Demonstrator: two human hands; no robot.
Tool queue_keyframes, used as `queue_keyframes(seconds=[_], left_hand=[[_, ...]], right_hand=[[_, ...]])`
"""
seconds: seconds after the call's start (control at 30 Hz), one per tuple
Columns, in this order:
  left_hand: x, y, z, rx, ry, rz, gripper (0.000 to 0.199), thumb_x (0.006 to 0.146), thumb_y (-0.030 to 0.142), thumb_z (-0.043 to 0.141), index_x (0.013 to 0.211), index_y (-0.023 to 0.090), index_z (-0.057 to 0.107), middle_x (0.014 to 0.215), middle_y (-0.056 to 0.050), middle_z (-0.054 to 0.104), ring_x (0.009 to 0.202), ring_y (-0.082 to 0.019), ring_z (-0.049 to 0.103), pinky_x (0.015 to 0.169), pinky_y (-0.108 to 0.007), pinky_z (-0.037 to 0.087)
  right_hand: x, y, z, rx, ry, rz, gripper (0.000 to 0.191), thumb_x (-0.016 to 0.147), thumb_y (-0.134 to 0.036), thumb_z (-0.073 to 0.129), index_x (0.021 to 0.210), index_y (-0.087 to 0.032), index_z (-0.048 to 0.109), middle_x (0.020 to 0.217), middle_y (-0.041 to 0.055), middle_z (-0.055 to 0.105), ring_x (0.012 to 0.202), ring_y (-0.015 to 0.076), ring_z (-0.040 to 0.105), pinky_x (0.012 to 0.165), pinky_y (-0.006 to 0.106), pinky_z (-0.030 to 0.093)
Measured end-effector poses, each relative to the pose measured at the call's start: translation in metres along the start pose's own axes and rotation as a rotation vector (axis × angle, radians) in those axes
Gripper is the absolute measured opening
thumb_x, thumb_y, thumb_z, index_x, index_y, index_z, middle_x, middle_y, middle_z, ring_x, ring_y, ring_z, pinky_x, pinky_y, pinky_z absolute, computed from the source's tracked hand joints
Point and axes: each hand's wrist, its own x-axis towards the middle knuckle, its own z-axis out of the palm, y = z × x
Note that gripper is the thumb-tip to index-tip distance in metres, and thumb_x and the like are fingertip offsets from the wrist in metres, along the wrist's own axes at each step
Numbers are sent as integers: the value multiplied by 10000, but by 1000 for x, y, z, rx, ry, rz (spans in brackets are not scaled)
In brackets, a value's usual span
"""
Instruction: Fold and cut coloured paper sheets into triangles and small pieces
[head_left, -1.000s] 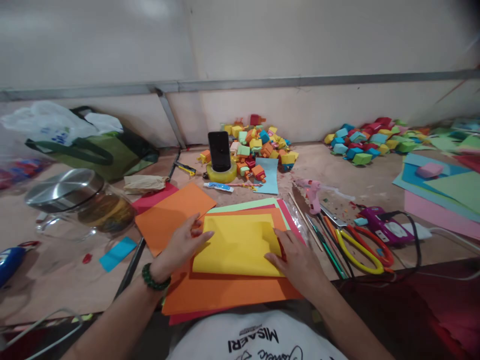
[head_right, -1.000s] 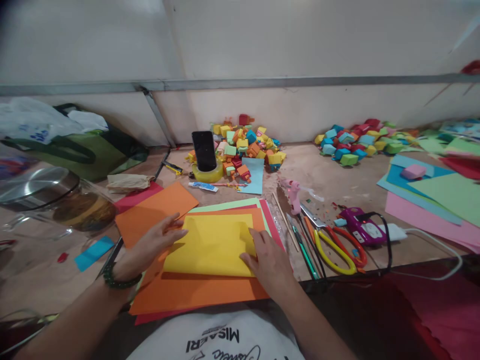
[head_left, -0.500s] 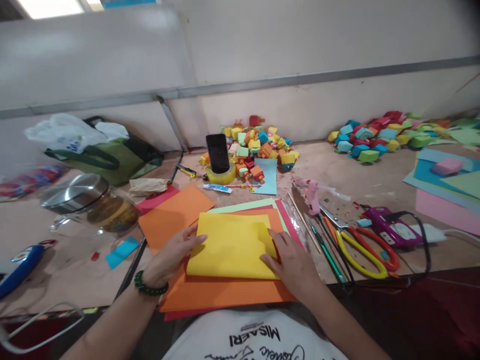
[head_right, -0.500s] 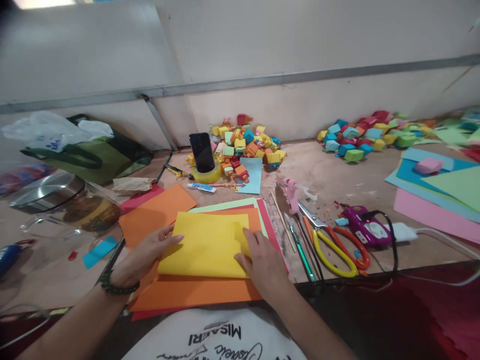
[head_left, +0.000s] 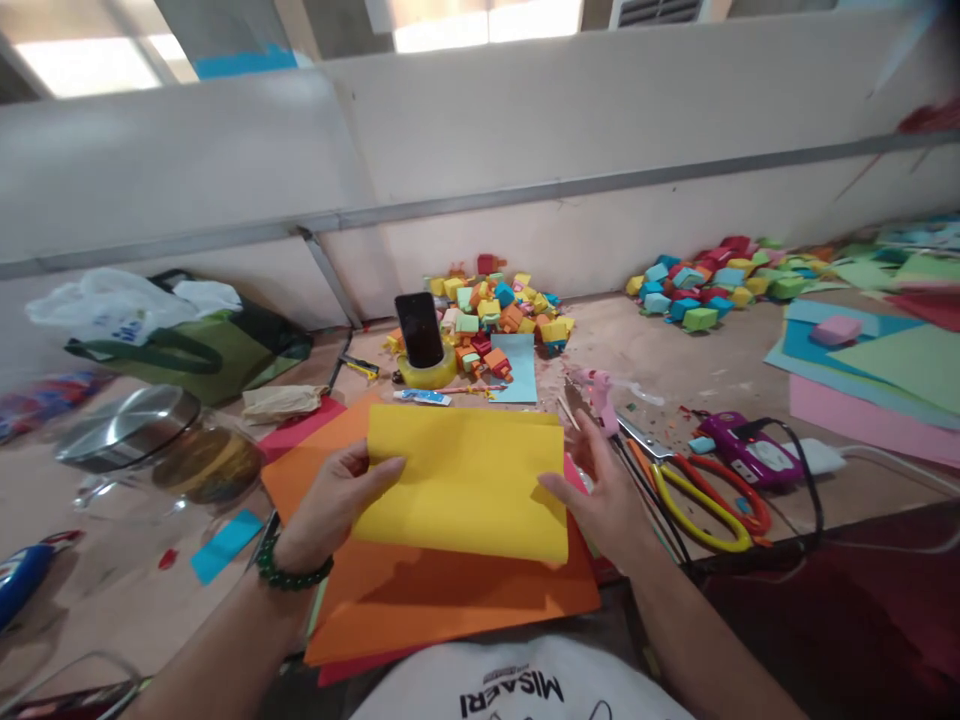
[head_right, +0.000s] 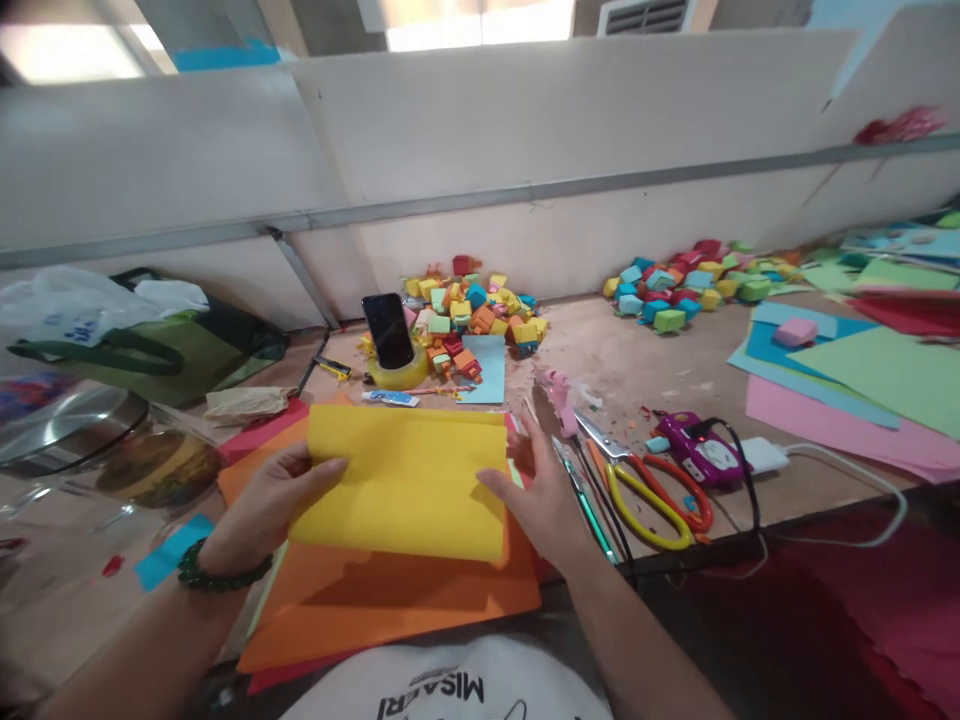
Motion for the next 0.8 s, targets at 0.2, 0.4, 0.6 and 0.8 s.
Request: queue_keyframes(seconds=[0.2,0.4,0.6,0.8], left_hand=[[19,-14,-7,-91,-133,-56,481,521,376,894,898,141,710,846,-82,772,696,-247,731,631,-318,599],[38,-38,-10,-264,-101,-223,446,563,294,867,926,126,672,845,-109,773,737,-274,744,626,-313,610],[36,-38,-7,-283,-1,-242,402,480,275,887,772,134,648,712,-62,757,586,-214,714,548,-268,586],[31,-36,-8,-314,11,-270,473,402,299,906,772,157,647,667,-36,746,552,-216,696,478,-260,548]], right_hand=[[13,-16,16,431,-56,171,471,600,-484,837,927,-185,676,815,42,762,731,200,716,697,327,591],[15,-4,25,378,8,178,375,548,-439,871,767,-189,698,747,35,764,643,188,702,630,303,578],[16,1,26,344,30,241,365,563,-463,864,762,-195,717,736,22,761,629,178,692,614,288,564],[16,3,25,348,22,283,360,579,-488,852,745,-194,728,719,16,754,630,170,685,622,283,555]])
